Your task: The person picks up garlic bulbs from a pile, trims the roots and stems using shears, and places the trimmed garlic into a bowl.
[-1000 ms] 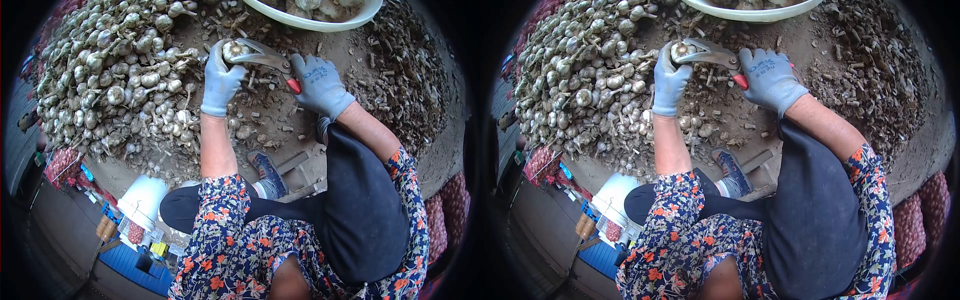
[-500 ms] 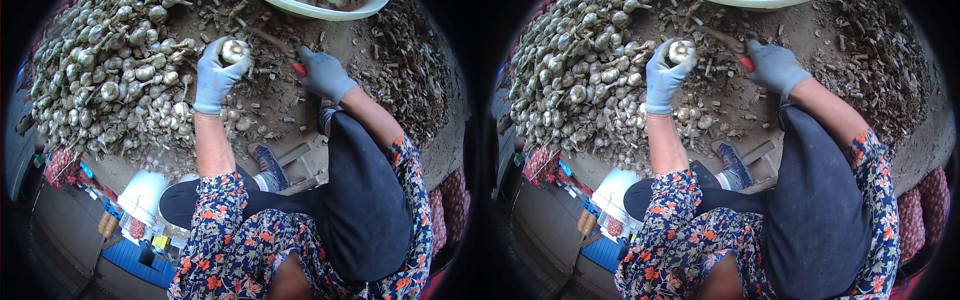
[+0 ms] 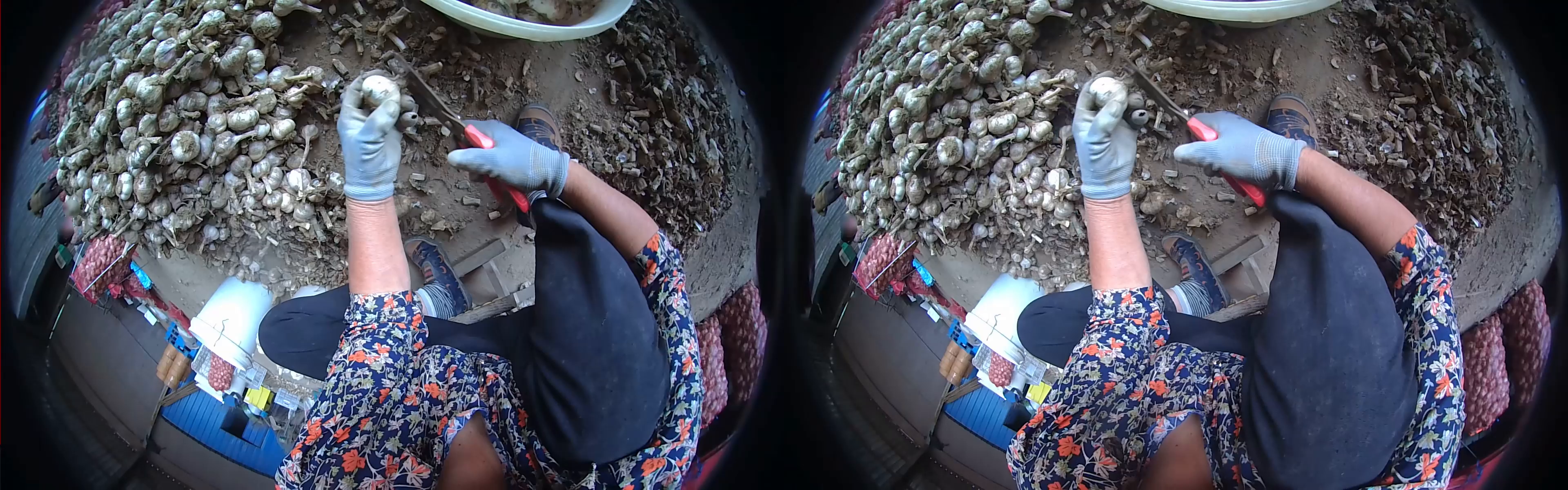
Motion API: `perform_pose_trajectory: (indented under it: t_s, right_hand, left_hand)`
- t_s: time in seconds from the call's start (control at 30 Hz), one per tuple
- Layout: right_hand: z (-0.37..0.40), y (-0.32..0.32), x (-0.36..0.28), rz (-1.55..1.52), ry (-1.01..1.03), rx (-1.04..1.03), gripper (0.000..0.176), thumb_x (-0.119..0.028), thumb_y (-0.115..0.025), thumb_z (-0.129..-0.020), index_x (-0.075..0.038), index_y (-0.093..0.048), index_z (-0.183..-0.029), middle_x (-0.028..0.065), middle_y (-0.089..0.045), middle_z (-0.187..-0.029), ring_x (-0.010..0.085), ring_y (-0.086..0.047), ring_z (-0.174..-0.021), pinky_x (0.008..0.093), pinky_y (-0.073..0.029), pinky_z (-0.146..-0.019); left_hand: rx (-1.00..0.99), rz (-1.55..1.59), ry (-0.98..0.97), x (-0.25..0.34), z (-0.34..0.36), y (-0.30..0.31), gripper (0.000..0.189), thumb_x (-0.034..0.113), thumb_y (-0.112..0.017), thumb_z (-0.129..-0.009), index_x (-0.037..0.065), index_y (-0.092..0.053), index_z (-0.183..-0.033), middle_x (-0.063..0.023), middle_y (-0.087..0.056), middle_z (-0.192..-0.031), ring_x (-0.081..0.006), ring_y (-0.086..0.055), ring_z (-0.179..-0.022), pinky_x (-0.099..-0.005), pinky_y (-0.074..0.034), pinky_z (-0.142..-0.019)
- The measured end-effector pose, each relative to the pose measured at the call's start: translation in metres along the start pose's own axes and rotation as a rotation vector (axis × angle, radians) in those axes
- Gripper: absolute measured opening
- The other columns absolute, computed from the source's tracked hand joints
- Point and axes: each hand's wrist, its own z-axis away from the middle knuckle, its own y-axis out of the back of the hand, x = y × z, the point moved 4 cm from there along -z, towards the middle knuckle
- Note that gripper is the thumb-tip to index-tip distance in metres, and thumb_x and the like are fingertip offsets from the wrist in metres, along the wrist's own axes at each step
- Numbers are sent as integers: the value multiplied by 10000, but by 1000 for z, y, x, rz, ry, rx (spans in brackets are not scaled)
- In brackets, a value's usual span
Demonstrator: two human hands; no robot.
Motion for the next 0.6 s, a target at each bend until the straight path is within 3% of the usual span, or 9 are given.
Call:
perform_pose_trajectory:
  t_s: [0.1, 0.17, 0.27, 0.3, 0.37, 0.43, 0.5, 0.53, 0.6]
  right_hand:
    - [-2, 5, 7, -100, -77, 67, 322, -331, -626, -877, -40, -522, -783, -2, -528, -642, 73, -472, -536, 260, -413, -509]
    - [4, 8, 7, -174, -137, 109, 292, -311, -636, -868, -60, -534, -758, -21, -523, -641, 62, -476, -519, 248, -396, -490]
    - [8, 8, 23, -248, -206, 100, 290, -280, -619, -887, -83, -508, -705, -35, -466, -566, 72, -424, -454, 245, -332, -415]
    - [11, 6, 22, -244, -204, 95, 290, -280, -619, -887, -83, -508, -705, -35, -466, -566, 72, -424, -454, 245, -332, -415]
    - [13, 9, 17, -104, -162, 95, 300, -281, -619, -888, -76, -506, -699, -29, -476, -566, 72, -452, -464, 246, -351, -424]
    - [10, 15, 20, -61, -202, 59, 332, -334, -639, -853, -26, -567, -754, -1, -529, -626, 81, -475, -567, 275, -404, -531]
    - [13, 13, 17, -105, -382, 23, 332, -325, -631, -851, -8, -571, -773, -1, -536, -654, 92, -485, -581, 284, -415, -544]
    - [12, 13, 17, -98, -361, 18, 337, -319, -624, -849, 5, -566, -774, 2, -545, -668, 87, -495, -593, 280, -425, -554]
    - [8, 15, 18, -20, -336, 29, 344, -327, -620, -843, 7, -567, -777, 42, -577, -693, 127, -540, -620, 303, -444, -588]
  left_hand:
    - [59, -195, -36, 2, -10, -4, 389, 103, -707, -770, 39, -524, -1108, -36, -603, -871, -113, -613, -685, -222, -506, -576]
    - [-10, -319, -123, 23, -18, -48, 277, 130, -695, -825, 41, -549, -1043, -26, -612, -825, -82, -590, -646, -190, -477, -543]
    - [-490, -329, -578, 64, -43, -126, 329, 151, -699, -826, 10, -528, -1070, -61, -619, -829, -94, -605, -661, -195, -492, -572]
    - [-279, -430, -393, 86, -34, -122, 949, 499, -716, -770, 66, -195, -1434, -158, -410, -1313, -264, -569, -1037, -323, -456, -952]
    - [44, -563, -496, 91, -68, -76, 339, 140, -678, -817, 13, -524, -1091, -84, -620, -868, -147, -620, -704, -278, -532, -638]
    - [307, -1707, -555, 79, -116, 20, 333, 126, -611, -832, 18, -521, -1134, -152, -602, -1026, -256, -652, -816, -401, -539, -746]
    - [187, -2255, 36, 45, -130, 77, 356, 133, -572, -827, 28, -519, -1163, -216, -526, -1194, -360, -628, -963, -454, -507, -841]
    - [184, -2256, 39, 40, -129, 92, 356, 133, -572, -827, 28, -519, -1163, -216, -526, -1194, -360, -628, -963, -454, -507, -841]
    - [111, -2397, 312, 32, -130, 113, 366, 176, -568, -820, 63, -527, -1165, -245, -460, -1271, -425, -561, -1080, -442, -482, -900]
